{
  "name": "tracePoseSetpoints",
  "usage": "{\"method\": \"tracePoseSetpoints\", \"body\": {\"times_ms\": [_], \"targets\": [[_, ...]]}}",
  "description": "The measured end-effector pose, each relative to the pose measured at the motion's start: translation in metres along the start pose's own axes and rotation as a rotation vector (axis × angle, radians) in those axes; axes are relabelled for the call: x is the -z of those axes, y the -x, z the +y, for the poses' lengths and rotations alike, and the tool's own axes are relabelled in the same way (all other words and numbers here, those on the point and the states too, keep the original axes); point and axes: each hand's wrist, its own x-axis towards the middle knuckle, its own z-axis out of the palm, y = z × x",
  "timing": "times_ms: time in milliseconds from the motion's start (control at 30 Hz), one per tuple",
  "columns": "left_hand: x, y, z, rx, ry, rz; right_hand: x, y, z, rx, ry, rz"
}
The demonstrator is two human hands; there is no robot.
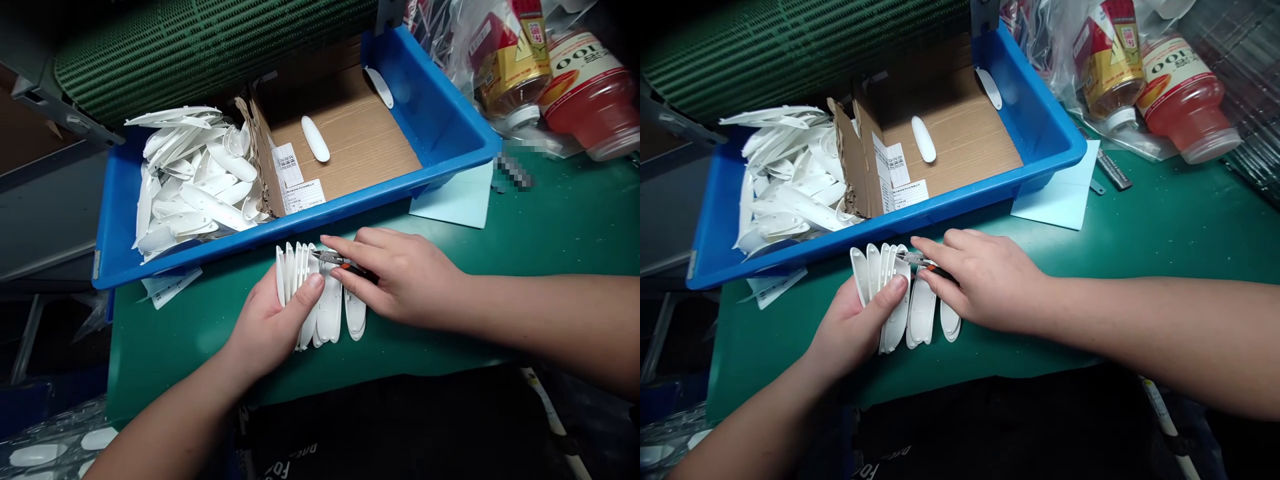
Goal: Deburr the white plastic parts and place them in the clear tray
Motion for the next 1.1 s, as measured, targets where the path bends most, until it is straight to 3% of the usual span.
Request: {"method": "tracePoseSetpoints", "body": {"times_ms": [133,333,500,767,967,1100], "targets": [[0.000,0.000,0.004,-0.030,-0.034,0.031,-0.003,0.000,-0.002,-0.007,-0.008,-0.023],[0.001,0.001,0.014,0.094,-0.060,-0.003,-0.002,0.002,-0.001,0.005,0.017,-0.022],[-0.001,0.003,0.015,0.060,-0.020,-0.021,0.002,0.004,-0.008,0.034,0.098,-0.087],[-0.003,0.007,0.011,0.017,-0.142,0.045,0.005,0.004,-0.016,0.030,0.187,-0.174],[-0.003,0.009,0.007,-0.048,-0.206,0.121,0.004,0.005,-0.019,0.061,0.230,-0.149],[-0.003,0.010,0.006,-0.059,-0.183,0.108,0.002,0.007,-0.019,0.091,0.237,-0.162]]}}
